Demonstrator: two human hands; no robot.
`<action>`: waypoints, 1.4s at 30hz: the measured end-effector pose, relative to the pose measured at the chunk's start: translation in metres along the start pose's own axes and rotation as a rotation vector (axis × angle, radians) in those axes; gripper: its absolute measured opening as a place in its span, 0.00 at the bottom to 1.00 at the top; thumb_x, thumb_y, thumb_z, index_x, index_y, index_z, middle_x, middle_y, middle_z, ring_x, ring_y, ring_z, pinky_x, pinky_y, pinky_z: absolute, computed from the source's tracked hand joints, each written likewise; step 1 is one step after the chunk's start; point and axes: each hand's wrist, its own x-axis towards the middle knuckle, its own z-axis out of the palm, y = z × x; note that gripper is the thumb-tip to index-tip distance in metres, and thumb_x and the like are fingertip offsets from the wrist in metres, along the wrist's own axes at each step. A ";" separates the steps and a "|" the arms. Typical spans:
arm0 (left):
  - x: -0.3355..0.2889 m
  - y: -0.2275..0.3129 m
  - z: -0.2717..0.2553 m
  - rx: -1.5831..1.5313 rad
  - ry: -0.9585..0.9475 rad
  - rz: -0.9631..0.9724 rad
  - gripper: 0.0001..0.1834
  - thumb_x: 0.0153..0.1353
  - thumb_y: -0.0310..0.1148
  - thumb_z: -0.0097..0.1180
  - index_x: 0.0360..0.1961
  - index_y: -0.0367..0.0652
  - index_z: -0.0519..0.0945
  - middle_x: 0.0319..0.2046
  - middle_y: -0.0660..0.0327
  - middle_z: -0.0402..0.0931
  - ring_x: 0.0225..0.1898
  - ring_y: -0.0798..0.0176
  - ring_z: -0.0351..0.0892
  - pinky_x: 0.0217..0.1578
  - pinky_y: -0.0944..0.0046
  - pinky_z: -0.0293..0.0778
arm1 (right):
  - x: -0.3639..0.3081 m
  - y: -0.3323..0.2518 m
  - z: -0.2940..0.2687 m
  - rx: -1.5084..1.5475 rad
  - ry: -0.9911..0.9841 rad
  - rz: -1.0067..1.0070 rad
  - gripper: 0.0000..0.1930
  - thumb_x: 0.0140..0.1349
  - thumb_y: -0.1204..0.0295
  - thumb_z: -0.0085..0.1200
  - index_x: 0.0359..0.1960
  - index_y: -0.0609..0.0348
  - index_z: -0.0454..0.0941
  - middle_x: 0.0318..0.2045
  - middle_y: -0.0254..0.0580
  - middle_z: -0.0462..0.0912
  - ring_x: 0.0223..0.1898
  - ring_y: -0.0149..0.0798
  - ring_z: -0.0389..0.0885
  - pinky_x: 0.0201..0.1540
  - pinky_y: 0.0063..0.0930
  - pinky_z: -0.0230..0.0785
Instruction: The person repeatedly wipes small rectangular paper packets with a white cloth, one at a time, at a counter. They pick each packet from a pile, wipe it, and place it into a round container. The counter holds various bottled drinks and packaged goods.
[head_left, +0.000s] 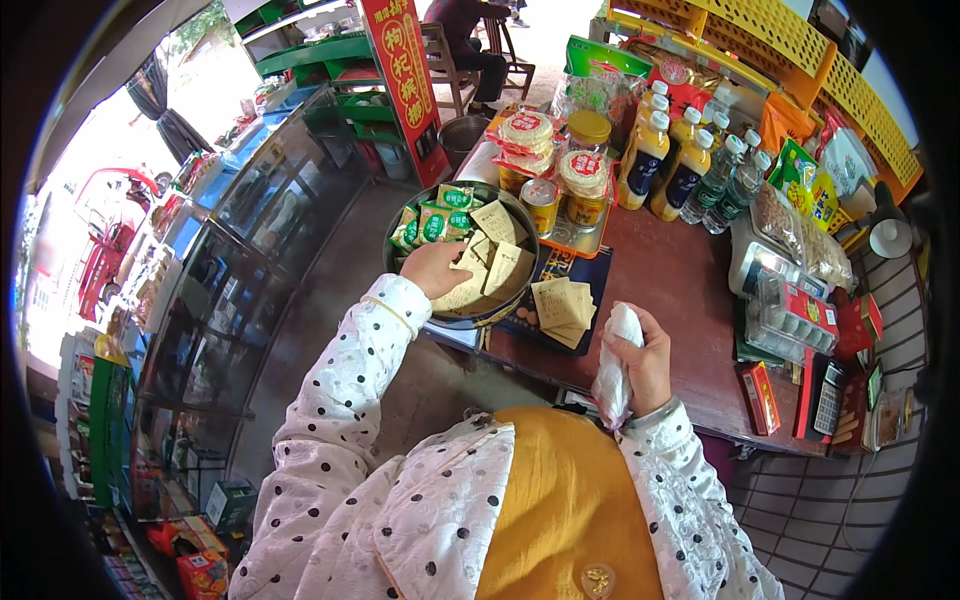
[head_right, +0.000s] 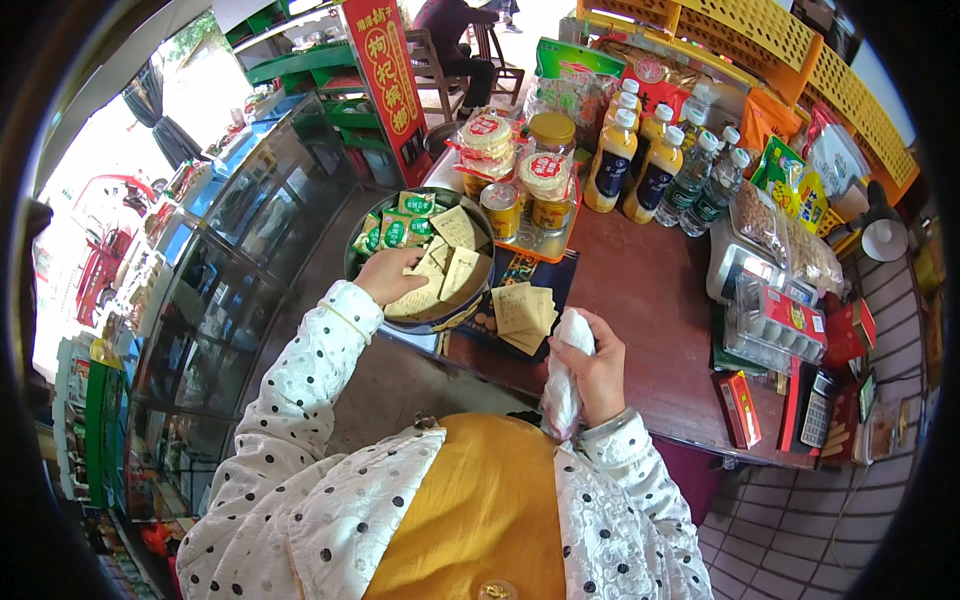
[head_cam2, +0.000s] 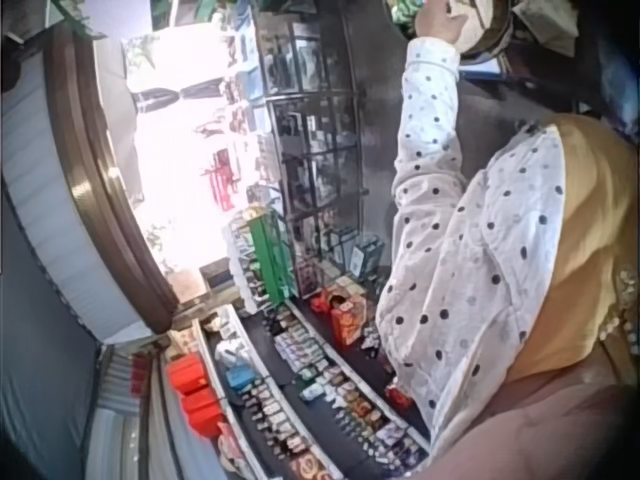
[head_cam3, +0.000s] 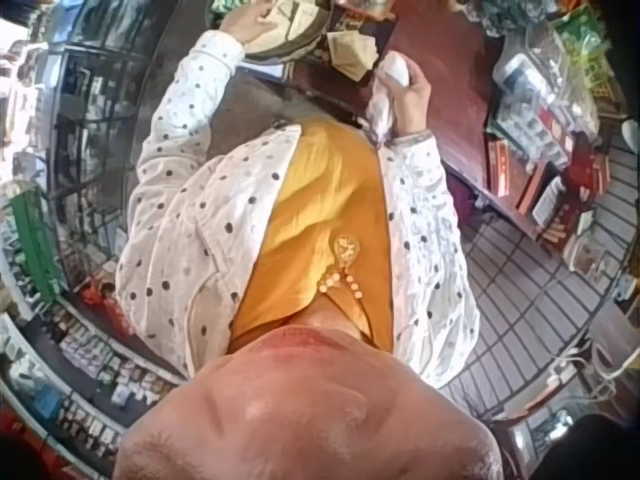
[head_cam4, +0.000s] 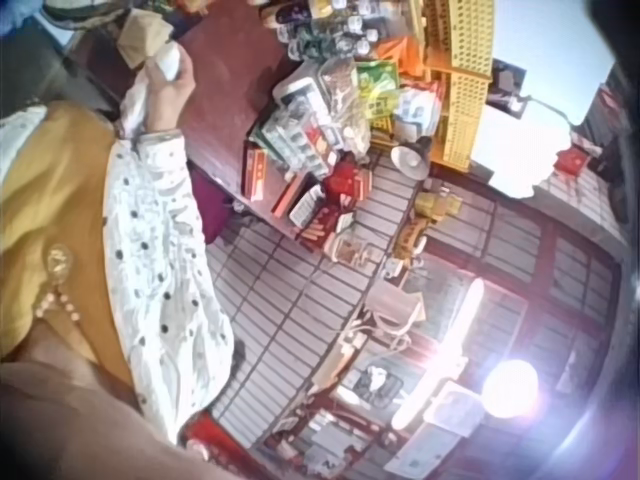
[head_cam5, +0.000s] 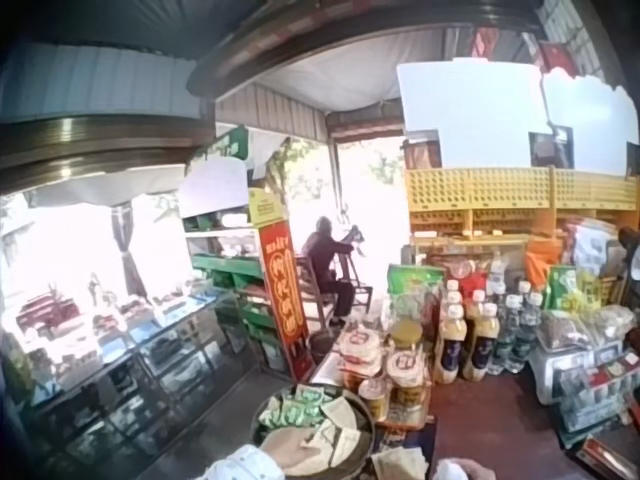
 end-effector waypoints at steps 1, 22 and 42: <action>0.000 -0.001 0.001 -0.015 0.020 -0.010 0.29 0.51 0.43 0.65 0.52 0.40 0.77 0.43 0.49 0.80 0.45 0.48 0.79 0.46 0.55 0.72 | 0.001 0.000 0.000 0.010 -0.002 0.005 0.20 0.52 0.84 0.60 0.49 0.64 0.75 0.30 0.38 0.80 0.25 0.30 0.79 0.27 0.24 0.74; 0.031 0.034 0.017 0.234 0.193 0.218 0.18 0.59 0.41 0.54 0.42 0.37 0.78 0.36 0.48 0.80 0.41 0.43 0.76 0.43 0.48 0.71 | -0.005 0.004 -0.007 0.021 0.013 -0.007 0.19 0.52 0.84 0.60 0.48 0.64 0.75 0.33 0.36 0.80 0.28 0.29 0.78 0.30 0.24 0.73; -0.009 -0.024 -0.048 0.570 0.356 0.227 0.21 0.53 0.27 0.56 0.50 0.51 0.78 0.57 0.56 0.72 0.61 0.51 0.66 0.59 0.47 0.61 | -0.005 0.004 0.007 0.036 -0.053 0.083 0.20 0.54 0.84 0.58 0.50 0.65 0.73 0.31 0.40 0.80 0.25 0.32 0.78 0.27 0.26 0.73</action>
